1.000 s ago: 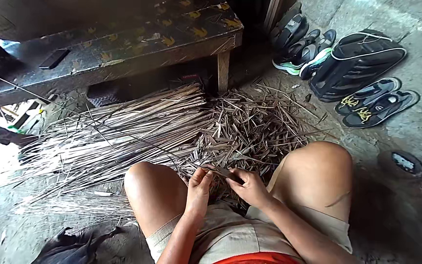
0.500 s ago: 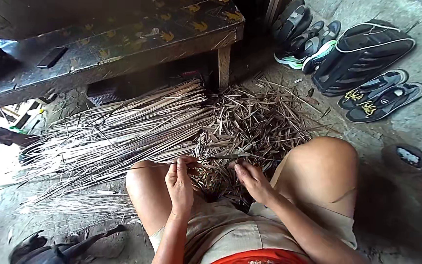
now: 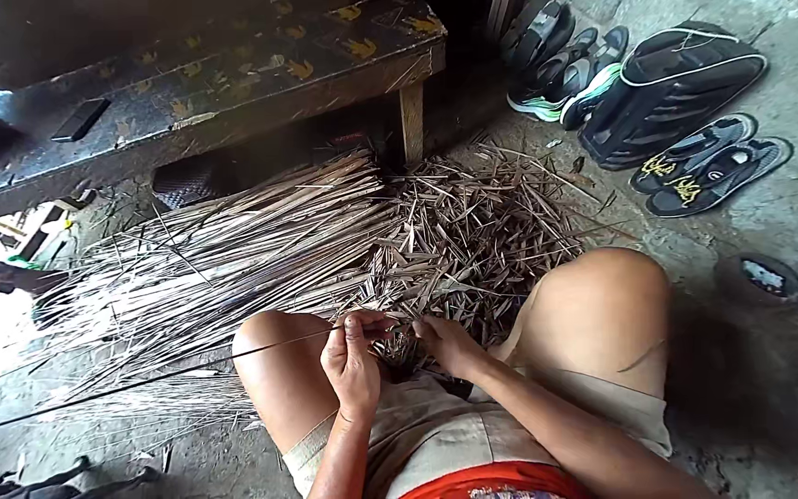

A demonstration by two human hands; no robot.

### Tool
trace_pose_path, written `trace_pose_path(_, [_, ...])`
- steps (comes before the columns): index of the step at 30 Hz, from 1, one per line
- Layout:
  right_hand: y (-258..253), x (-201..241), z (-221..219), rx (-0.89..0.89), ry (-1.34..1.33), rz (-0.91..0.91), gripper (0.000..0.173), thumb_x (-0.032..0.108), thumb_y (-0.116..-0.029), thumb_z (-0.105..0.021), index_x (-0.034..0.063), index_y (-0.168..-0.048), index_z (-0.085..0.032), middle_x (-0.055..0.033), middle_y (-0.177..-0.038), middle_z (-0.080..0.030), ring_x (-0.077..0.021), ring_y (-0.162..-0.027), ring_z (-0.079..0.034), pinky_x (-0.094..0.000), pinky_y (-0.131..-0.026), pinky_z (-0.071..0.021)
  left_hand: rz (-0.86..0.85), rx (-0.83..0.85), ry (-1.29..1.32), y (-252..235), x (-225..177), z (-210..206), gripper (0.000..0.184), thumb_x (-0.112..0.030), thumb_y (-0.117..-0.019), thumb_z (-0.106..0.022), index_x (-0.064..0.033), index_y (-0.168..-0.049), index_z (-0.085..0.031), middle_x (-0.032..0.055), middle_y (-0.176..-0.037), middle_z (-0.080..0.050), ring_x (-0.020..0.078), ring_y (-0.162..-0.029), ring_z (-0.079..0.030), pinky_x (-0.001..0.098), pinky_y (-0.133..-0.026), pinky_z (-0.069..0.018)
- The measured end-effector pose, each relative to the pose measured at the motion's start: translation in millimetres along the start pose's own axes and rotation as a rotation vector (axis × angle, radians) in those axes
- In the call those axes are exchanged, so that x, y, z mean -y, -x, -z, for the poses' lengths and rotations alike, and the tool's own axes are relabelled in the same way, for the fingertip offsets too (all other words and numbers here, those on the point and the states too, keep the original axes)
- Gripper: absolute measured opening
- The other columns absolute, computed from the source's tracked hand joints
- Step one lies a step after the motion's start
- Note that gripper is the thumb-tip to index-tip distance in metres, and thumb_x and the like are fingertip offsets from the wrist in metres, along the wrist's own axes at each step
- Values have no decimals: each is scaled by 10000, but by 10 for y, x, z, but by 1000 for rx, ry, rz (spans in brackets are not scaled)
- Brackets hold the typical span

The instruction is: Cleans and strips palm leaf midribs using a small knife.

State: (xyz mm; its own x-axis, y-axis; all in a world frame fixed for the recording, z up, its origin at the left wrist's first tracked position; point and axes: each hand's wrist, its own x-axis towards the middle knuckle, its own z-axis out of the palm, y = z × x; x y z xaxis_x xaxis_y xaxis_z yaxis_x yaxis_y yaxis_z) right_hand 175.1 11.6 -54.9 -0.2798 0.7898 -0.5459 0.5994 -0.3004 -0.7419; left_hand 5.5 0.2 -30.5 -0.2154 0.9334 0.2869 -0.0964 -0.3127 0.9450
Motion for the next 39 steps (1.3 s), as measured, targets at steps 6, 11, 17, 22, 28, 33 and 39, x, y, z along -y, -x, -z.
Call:
trace_pose_path(6, [-244,-254,54,-27,24,-222,588,402,-1130,-283,-59,-1176,-644,-261,-1140,-651,-382,-1118,-624,-563,-972,-462,25,-67,-64,-4,-67,83,399,-94,-1103,-298,-45,-916,-648,19,-848,-761,123,-703,-744,266,-650,-640])
trace_pose_path(11, [-351,-320,21,-4,49,-309,621,409,-1129,-270,-96,-1142,-630,-277,-1141,-643,-382,-1102,-633,-561,-957,-473,-62,-37,-86,52,-55,94,391,-122,-1108,-325,-69,-922,-664,-11,-840,-757,102,-692,-733,255,-635,-634])
trace_pose_path(17, [-385,-437,184,-110,-665,-537,508,465,-1119,-325,26,-1056,-573,14,-580,-415,-82,-413,-393,-223,-412,-373,-168,-89,-90,-246,-404,326,396,-123,-1119,-291,-85,-947,-645,-14,-859,-750,98,-700,-724,239,-635,-622])
trace_pose_path(22, [-165,-171,178,-147,-598,-310,458,413,-1126,-340,41,-1106,-608,31,-581,-412,-70,-423,-378,-217,-411,-338,-87,-133,-20,-221,-329,445,393,-110,-1115,-261,-71,-957,-618,9,-866,-745,108,-697,-719,239,-642,-618])
trace_pose_path(28, [204,311,123,28,-327,96,477,368,-1116,-327,35,-1201,-657,17,-677,-473,-87,-519,-424,-286,-505,-404,-149,37,-17,-123,-125,357,382,-259,-1132,-354,-135,-973,-678,-27,-932,-739,96,-749,-715,249,-662,-620])
trace_pose_path(33, [300,544,1,89,-243,248,433,301,-1115,-344,20,-1124,-674,-17,-732,-517,-103,-609,-480,-304,-609,-448,-281,195,-125,-92,-42,294,413,-303,-1134,-354,-120,-968,-685,-33,-918,-721,72,-772,-700,244,-676,-611])
trace_pose_path(39, [-52,194,34,82,-55,-21,529,369,-1130,-306,-32,-1144,-651,-162,-885,-606,-276,-795,-586,-481,-785,-487,-325,237,-213,-60,-113,350,428,-331,-1133,-351,-123,-941,-672,-37,-881,-707,59,-762,-689,227,-670,-602])
